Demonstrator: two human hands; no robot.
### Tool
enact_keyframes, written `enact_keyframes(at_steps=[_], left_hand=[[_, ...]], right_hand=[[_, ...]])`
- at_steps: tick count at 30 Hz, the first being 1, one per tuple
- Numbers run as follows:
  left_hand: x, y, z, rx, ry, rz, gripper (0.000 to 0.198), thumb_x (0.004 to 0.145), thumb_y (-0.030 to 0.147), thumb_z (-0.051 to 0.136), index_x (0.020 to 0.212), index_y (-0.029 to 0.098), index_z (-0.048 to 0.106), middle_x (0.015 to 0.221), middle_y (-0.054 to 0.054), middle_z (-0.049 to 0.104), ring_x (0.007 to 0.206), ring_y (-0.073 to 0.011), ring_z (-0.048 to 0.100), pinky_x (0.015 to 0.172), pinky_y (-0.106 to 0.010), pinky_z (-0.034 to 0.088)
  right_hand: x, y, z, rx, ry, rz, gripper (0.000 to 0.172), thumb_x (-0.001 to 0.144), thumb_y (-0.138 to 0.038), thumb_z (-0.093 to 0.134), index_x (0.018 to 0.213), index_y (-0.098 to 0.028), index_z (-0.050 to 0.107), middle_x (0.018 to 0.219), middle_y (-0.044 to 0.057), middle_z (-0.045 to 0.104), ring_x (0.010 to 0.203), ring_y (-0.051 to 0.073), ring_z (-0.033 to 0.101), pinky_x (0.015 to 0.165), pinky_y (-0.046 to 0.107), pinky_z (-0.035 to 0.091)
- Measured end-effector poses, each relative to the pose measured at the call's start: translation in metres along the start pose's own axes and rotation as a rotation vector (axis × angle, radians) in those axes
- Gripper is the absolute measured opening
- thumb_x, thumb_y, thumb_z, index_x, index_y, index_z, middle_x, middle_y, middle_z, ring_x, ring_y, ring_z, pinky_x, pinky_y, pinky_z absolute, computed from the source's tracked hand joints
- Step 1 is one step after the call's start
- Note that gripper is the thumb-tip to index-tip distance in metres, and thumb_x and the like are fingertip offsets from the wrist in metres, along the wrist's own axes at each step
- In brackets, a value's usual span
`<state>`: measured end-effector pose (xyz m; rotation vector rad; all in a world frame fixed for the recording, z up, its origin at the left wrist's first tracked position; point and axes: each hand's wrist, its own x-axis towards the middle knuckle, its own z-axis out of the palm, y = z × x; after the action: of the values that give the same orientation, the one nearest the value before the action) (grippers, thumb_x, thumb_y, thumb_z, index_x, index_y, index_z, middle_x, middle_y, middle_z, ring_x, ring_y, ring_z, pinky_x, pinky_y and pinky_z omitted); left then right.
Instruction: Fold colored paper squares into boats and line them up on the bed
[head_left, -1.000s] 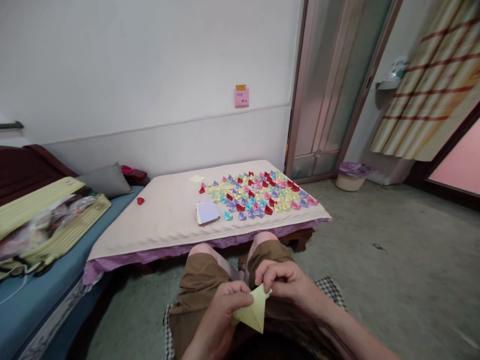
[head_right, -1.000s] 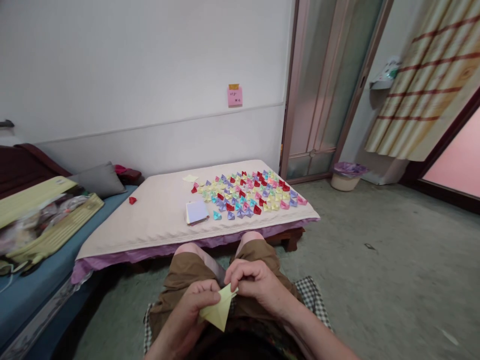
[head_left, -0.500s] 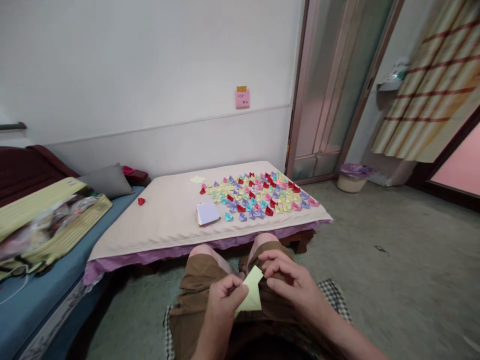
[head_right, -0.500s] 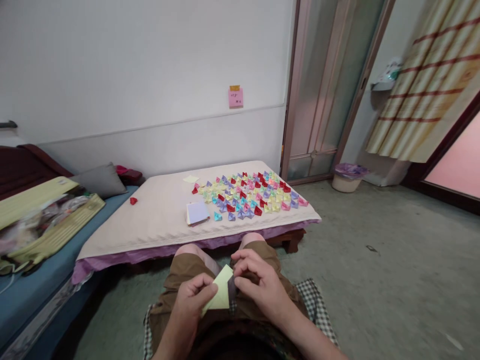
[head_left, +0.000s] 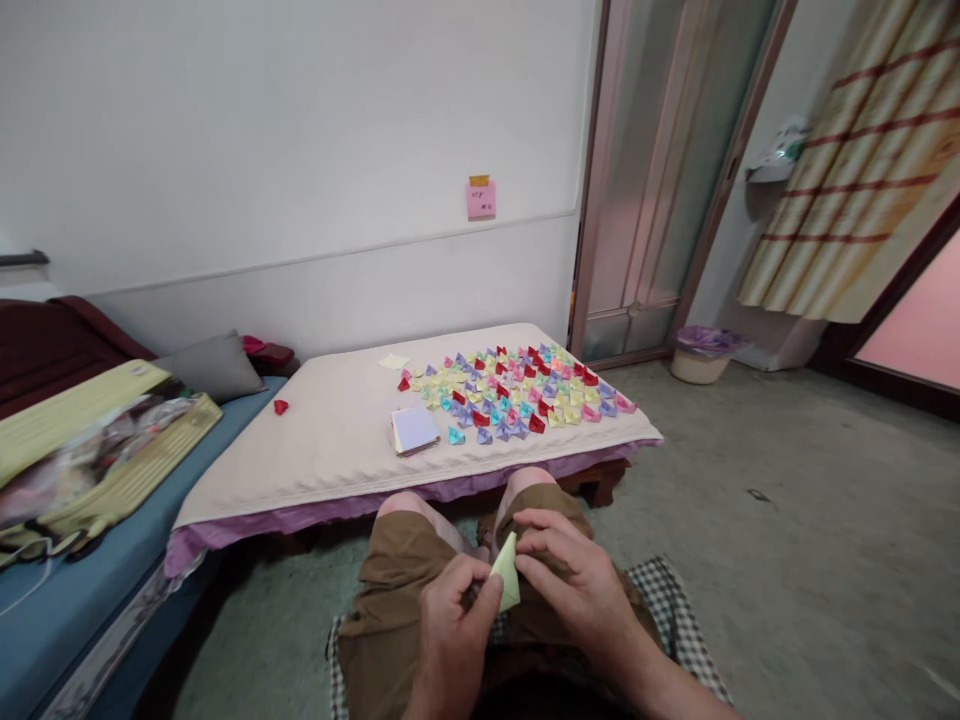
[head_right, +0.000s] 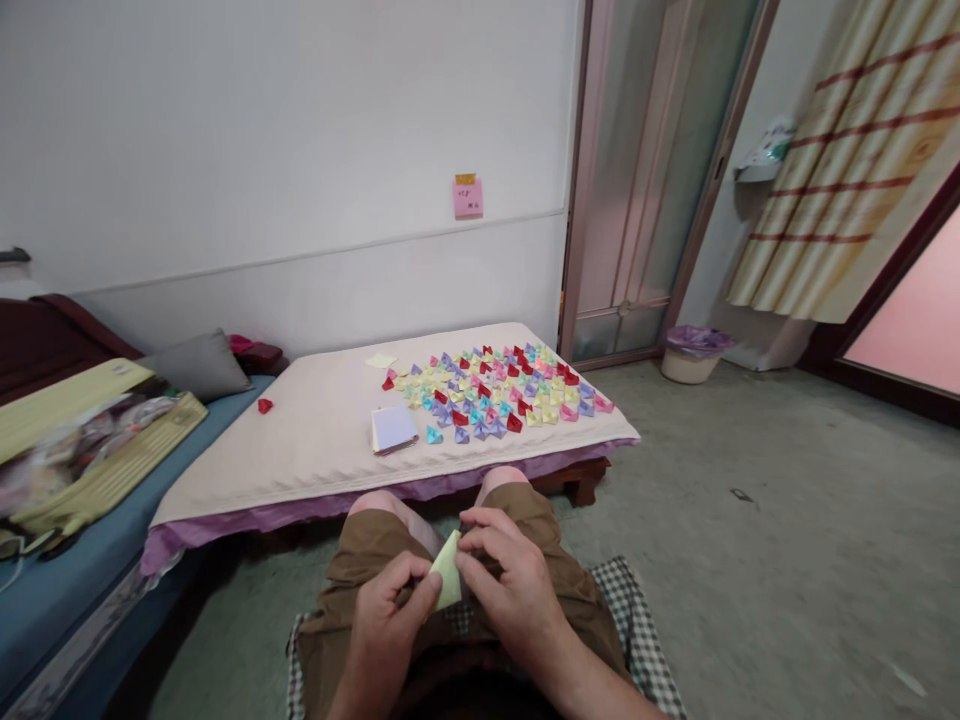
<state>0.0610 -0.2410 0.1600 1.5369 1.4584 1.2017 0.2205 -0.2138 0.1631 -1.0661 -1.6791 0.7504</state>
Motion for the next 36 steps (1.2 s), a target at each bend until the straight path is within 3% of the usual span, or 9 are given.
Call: enact_keyframes(at_steps=[7, 11, 14, 18, 22, 27, 31, 36], left_hand=[[-0.002, 0.000, 0.000, 0.084, -0.016, 0.096, 0.021, 0.080, 0.028, 0.059, 0.062, 0.020, 0.064, 0.061, -0.001, 0.055, 0.061, -0.0154, 0.050, 0.060, -0.024, 0.033], [-0.001, -0.001, -0.001, 0.068, -0.007, 0.102, 0.021, 0.080, 0.028, 0.058, 0.063, 0.019, 0.065, 0.063, -0.001, 0.056, 0.063, -0.0153, 0.050, 0.062, -0.024, 0.034], [0.004, -0.009, -0.002, -0.039, -0.027, -0.005, 0.021, 0.077, 0.032, 0.060, 0.064, 0.016, 0.066, 0.061, -0.001, 0.056, 0.060, -0.0144, 0.048, 0.059, -0.024, 0.034], [0.012, -0.023, -0.001, -0.330, -0.009, -0.232, 0.022, 0.072, 0.034, 0.065, 0.065, 0.013, 0.067, 0.056, 0.001, 0.054, 0.055, -0.0120, 0.043, 0.054, -0.023, 0.033], [0.013, -0.028, 0.001, -0.526, 0.016, -0.293, 0.023, 0.069, 0.033, 0.068, 0.062, 0.012, 0.067, 0.058, 0.001, 0.055, 0.057, -0.0116, 0.044, 0.056, -0.023, 0.035], [0.013, -0.023, 0.002, -0.421, 0.040, -0.253, 0.021, 0.068, 0.032, 0.068, 0.059, 0.012, 0.069, 0.058, 0.000, 0.056, 0.058, -0.0123, 0.046, 0.057, -0.023, 0.037], [0.015, -0.024, 0.001, -0.246, -0.038, -0.206, 0.021, 0.066, 0.030, 0.067, 0.055, 0.013, 0.068, 0.054, 0.001, 0.055, 0.056, -0.0117, 0.046, 0.055, -0.022, 0.035], [0.017, -0.030, 0.004, -0.356, -0.121, -0.247, 0.020, 0.061, 0.029, 0.070, 0.072, 0.012, 0.070, 0.056, 0.001, 0.060, 0.051, -0.0113, 0.048, 0.052, -0.022, 0.036]], right_hand=[[-0.002, 0.000, 0.003, -0.057, 0.020, -0.016, 0.009, 0.077, -0.018, 0.060, 0.077, -0.021, 0.068, 0.110, 0.010, 0.063, 0.102, 0.025, 0.058, 0.089, 0.036, 0.045], [-0.002, 0.001, 0.004, 0.020, 0.005, 0.018, 0.007, 0.076, -0.018, 0.061, 0.075, -0.020, 0.068, 0.110, 0.009, 0.063, 0.102, 0.024, 0.058, 0.088, 0.035, 0.044], [0.000, 0.003, 0.007, 0.200, 0.005, 0.150, 0.008, 0.072, -0.017, 0.063, 0.080, -0.019, 0.065, 0.097, 0.007, 0.065, 0.089, 0.021, 0.060, 0.079, 0.032, 0.047], [0.001, 0.012, 0.016, 0.512, -0.096, 0.381, 0.027, 0.062, -0.018, 0.071, 0.087, -0.017, 0.059, 0.077, 0.002, 0.064, 0.066, 0.014, 0.057, 0.062, 0.026, 0.046], [0.001, 0.018, 0.025, 0.600, -0.214, 0.415, 0.020, 0.062, -0.022, 0.072, 0.076, -0.014, 0.060, 0.066, -0.001, 0.060, 0.061, 0.011, 0.053, 0.058, 0.023, 0.040], [0.005, 0.015, 0.027, 0.647, -0.162, 0.470, 0.021, 0.060, -0.020, 0.071, 0.077, -0.015, 0.058, 0.066, -0.002, 0.060, 0.061, 0.012, 0.053, 0.059, 0.024, 0.039], [0.007, 0.014, 0.028, 0.699, -0.152, 0.479, 0.027, 0.058, -0.014, 0.068, 0.081, -0.016, 0.055, 0.062, -0.005, 0.057, 0.056, 0.010, 0.050, 0.053, 0.022, 0.037], [0.007, 0.019, 0.029, 0.671, -0.001, 0.474, 0.033, 0.061, -0.013, 0.066, 0.092, -0.017, 0.054, 0.061, -0.006, 0.055, 0.054, 0.009, 0.048, 0.051, 0.021, 0.036]])
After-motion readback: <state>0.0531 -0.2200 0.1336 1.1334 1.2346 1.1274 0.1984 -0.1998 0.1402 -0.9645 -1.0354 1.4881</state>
